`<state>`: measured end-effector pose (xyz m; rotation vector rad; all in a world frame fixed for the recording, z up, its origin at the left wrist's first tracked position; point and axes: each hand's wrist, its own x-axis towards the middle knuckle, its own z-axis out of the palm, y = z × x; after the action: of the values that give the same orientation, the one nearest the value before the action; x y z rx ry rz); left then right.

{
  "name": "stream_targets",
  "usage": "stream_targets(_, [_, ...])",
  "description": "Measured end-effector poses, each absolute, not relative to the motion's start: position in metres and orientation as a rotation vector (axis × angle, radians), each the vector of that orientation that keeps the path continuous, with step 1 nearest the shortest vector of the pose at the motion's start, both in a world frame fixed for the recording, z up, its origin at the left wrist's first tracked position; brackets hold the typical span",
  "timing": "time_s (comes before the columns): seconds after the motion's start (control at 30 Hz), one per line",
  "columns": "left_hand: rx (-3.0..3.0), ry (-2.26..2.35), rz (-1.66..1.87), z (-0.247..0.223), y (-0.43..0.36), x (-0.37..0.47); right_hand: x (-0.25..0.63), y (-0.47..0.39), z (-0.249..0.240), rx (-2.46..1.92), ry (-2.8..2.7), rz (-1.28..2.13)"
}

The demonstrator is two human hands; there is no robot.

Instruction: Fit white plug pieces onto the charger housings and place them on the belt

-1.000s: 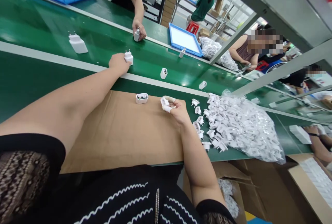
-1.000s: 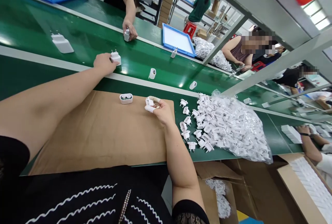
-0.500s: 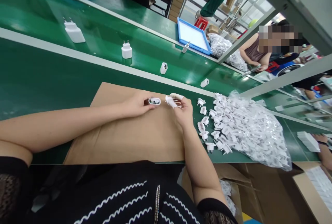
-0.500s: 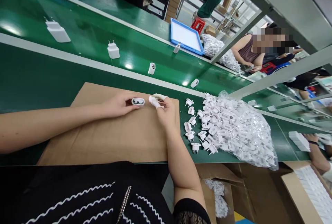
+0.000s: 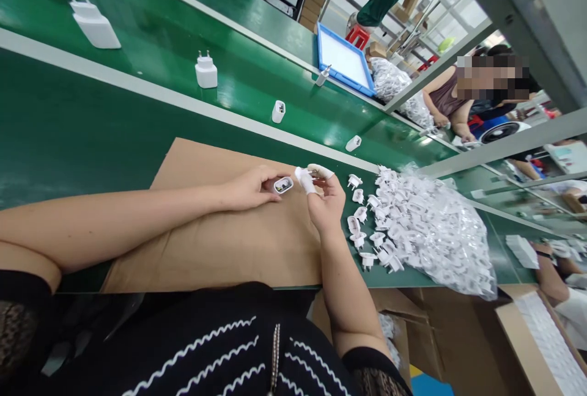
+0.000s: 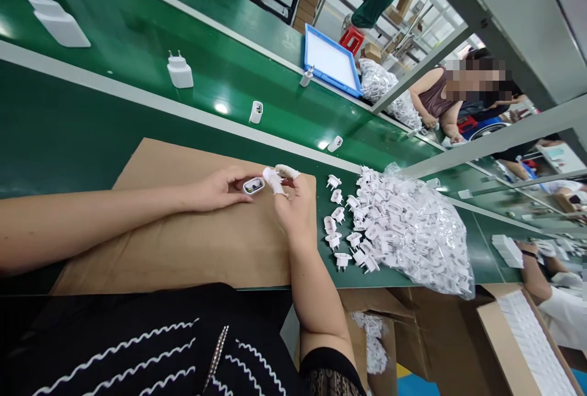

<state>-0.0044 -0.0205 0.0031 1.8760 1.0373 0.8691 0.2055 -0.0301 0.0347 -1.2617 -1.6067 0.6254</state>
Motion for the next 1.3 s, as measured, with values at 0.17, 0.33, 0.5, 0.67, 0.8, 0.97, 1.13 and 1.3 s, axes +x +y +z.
stream_targets(0.17, [1.855, 1.054, 0.815, 0.009, -0.017, -0.012, 0.201, -0.035, 0.039, -1.315, -1.598, 0.777])
stream_targets(0.33, [1.738, 0.964, 0.713, 0.008, -0.013, -0.014, 0.195, -0.049, 0.049, -1.307, -1.827, 0.667])
stream_targets(0.5, [1.743, 1.206, 0.918, 0.002, -0.019, -0.003, 0.192, -0.052, 0.044, -1.144, -2.076, 0.337])
stream_targets(0.67, [1.782, 1.139, 0.885, 0.006, -0.021, -0.005, 0.189, -0.047, 0.035, -1.132, -2.178, 0.27])
stream_targets(0.8, [1.828, 1.181, 0.853, 0.007, -0.02, -0.007, 0.187, -0.047, 0.035, -1.133, -2.242, 0.259])
stream_targets(0.97, [1.874, 1.19, 0.876, 0.006, -0.019, -0.005, 0.185, -0.045, 0.034, -1.049, -2.291, 0.162])
stream_targets(1.13, [1.871, 1.172, 0.888, 0.006, -0.02, -0.005, 0.184, -0.044, 0.034, -1.013, -2.238, 0.118])
stream_targets(1.3, [1.885, 1.191, 0.883, 0.004, -0.019, -0.005, 0.184, -0.041, 0.033, -1.024, -2.295, 0.106])
